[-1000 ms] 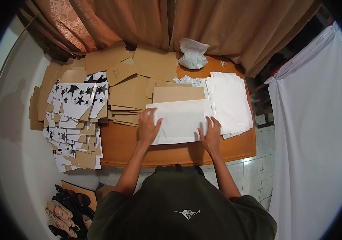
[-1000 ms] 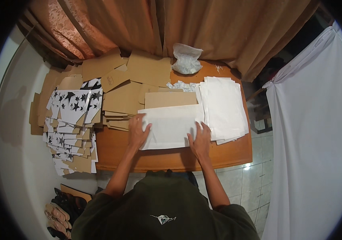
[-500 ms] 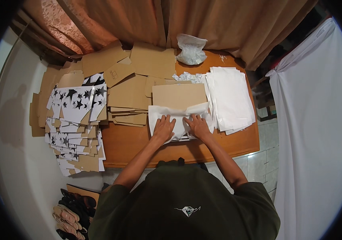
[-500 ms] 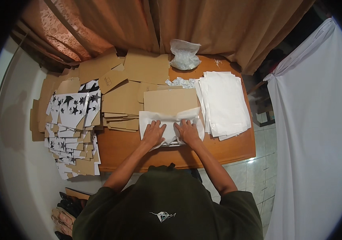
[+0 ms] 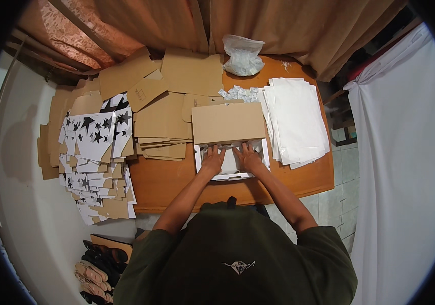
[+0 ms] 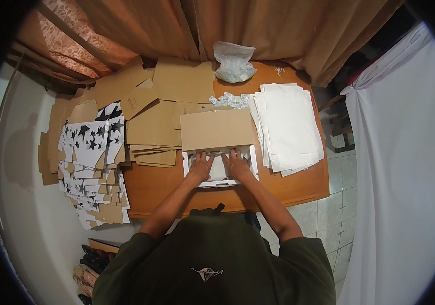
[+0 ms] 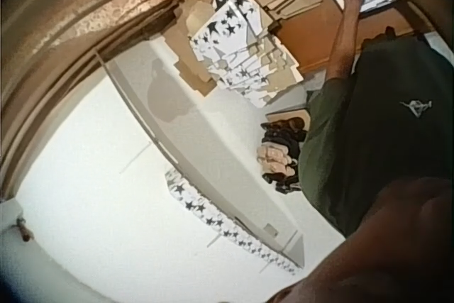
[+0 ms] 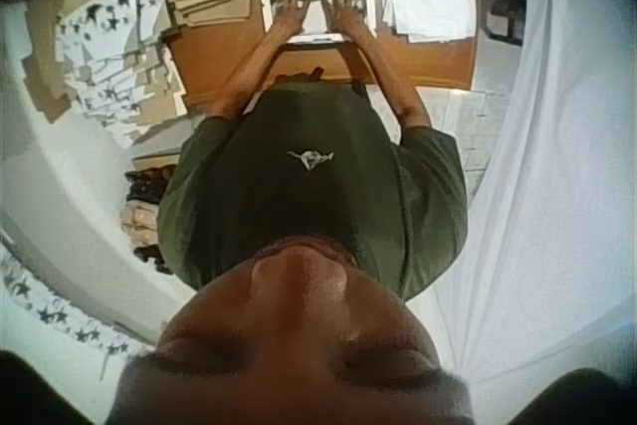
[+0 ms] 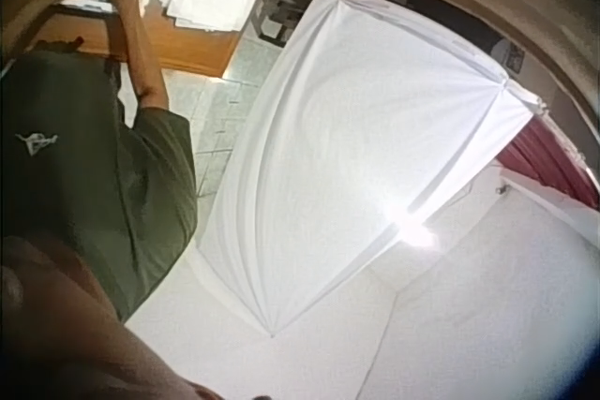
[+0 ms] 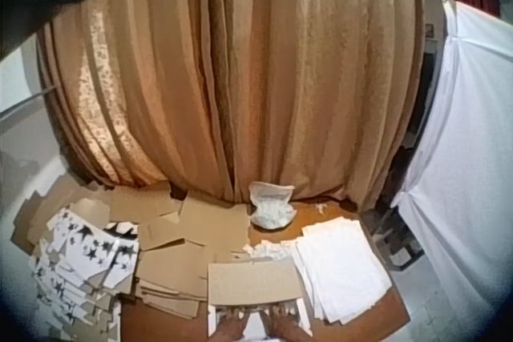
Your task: Folding and assembling cardboard shoe boxes from flat sheets.
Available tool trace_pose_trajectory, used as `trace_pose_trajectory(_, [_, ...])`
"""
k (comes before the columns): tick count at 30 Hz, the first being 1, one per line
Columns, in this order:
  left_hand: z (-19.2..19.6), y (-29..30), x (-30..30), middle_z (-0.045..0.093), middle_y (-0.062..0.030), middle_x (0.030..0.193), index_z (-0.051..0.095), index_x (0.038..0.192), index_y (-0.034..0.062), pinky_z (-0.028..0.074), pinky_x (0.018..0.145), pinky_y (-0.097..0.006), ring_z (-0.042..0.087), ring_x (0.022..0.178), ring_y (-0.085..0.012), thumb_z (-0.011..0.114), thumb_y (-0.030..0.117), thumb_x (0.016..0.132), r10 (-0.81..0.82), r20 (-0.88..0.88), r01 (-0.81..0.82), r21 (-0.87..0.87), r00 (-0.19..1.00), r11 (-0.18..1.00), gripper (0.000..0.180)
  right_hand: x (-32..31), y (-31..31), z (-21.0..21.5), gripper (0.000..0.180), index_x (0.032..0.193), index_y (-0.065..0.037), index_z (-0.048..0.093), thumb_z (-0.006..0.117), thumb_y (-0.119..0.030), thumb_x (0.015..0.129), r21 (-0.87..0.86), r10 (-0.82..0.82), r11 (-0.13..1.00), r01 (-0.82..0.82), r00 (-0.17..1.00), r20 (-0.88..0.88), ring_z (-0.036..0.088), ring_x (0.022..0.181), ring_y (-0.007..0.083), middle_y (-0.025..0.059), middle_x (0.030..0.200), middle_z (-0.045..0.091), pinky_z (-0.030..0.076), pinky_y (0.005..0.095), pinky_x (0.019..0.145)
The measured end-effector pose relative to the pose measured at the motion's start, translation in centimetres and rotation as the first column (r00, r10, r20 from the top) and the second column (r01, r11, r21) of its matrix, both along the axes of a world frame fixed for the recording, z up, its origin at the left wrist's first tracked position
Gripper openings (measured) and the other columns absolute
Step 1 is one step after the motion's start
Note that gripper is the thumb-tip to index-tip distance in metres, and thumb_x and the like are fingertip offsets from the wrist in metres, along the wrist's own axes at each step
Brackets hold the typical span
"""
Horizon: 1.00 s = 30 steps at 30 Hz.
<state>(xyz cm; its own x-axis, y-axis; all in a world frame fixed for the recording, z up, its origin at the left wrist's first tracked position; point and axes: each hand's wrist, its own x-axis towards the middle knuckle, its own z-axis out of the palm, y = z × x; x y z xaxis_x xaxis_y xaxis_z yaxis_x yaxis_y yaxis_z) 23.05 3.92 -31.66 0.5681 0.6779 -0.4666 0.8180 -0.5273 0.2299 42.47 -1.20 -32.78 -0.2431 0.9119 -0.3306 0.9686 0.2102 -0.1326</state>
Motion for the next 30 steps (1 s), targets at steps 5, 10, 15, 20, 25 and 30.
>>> trace_pose_trajectory(5, [-0.4,-0.6,0.0,0.034,-0.0205,0.151,0.032,0.153,0.0155,0.039,0.11,-0.057,0.036,0.138,-0.042,0.093,0.022,0.065,0.055,-0.036,-0.056,-0.019,0.998,0.998,0.107,-0.9,0.5,0.4,0.069,0.16,-0.018,0.027,0.053,-0.016,0.096,-0.179,0.014,0.984,0.002,0.996,0.089,0.036,0.14,0.0486,0.0272,0.159,0.027,0.051,0.0532,0.099])
trace_pose_trajectory(10, [0.0,-1.9,-1.9,0.032,-0.0172,0.151,0.03,0.154,0.0209,0.038,0.107,-0.065,0.034,0.138,-0.0406,0.095,0.023,0.062,0.1,-0.06,-0.103,-0.063,0.993,0.993,0.113,-2.8,-0.3,1.8,0.067,0.16,-0.019,0.027,0.051,-0.016,0.097,-0.233,0.061,0.972,-0.039,0.994,0.09,0.035,0.14,0.0476,0.0258,0.157,0.027,0.051,0.0545,0.098])
trace_pose_trajectory(15, [0.1,-4.3,-5.2,0.037,-0.0186,0.142,0.031,0.153,0.0192,0.048,0.103,-0.057,0.037,0.135,-0.0434,0.096,0.024,0.06,0.14,-0.02,-0.14,-0.01,0.99,0.99,0.114,-5.6,-1.7,0.6,0.066,0.157,-0.015,0.03,0.056,-0.019,0.097,-0.197,0.115,0.974,-0.113,0.993,0.0,0.035,0.138,0.046,0.0243,0.155,0.028,0.049,0.0639,0.096])
trace_pose_trajectory(20, [-1.1,-4.6,-6.9,0.036,-0.0213,0.144,0.032,0.152,0.0175,0.047,0.106,-0.055,0.036,0.133,-0.0467,0.097,0.022,0.056,0.226,0.021,-0.225,-0.018,0.974,0.974,0.116,-6.7,-0.4,0.2,0.064,0.155,-0.019,0.034,0.056,-0.016,0.095,-0.236,0.1,0.965,-0.118,0.991,-0.088,0.034,0.138,0.0499,0.0248,0.146,0.034,0.052,0.0638,0.095])
trace_pose_trajectory(25, [-0.5,-4.0,-7.4,0.034,-0.0262,0.148,0.032,0.153,0.0148,0.042,0.111,-0.055,0.036,0.135,-0.054,0.092,0.026,0.066,0.23,0.075,-0.218,-0.141,0.97,0.966,0.106,-5.5,1.0,1.2,0.074,0.155,-0.014,0.036,0.066,-0.022,0.088,-0.302,0.093,0.944,-0.133,0.985,-0.142,0.04,0.137,0.054,0.0287,0.155,0.034,0.048,0.0519,0.105])
trace_pose_trajectory(30, [5.1,-2.4,-6.4,0.058,-0.0274,0.133,0.053,0.138,0.0015,0.045,0.107,-0.045,0.054,0.128,-0.0407,0.07,0.026,0.092,0.31,0.15,-0.247,-0.331,0.939,0.911,0.055,-3.2,0.7,5.6,0.059,0.143,-0.003,0.048,0.066,-0.028,0.092,-0.277,-0.003,0.951,-0.138,0.892,-0.453,0.059,0.121,0.0417,0.0265,0.128,0.062,0.049,0.0467,0.102])
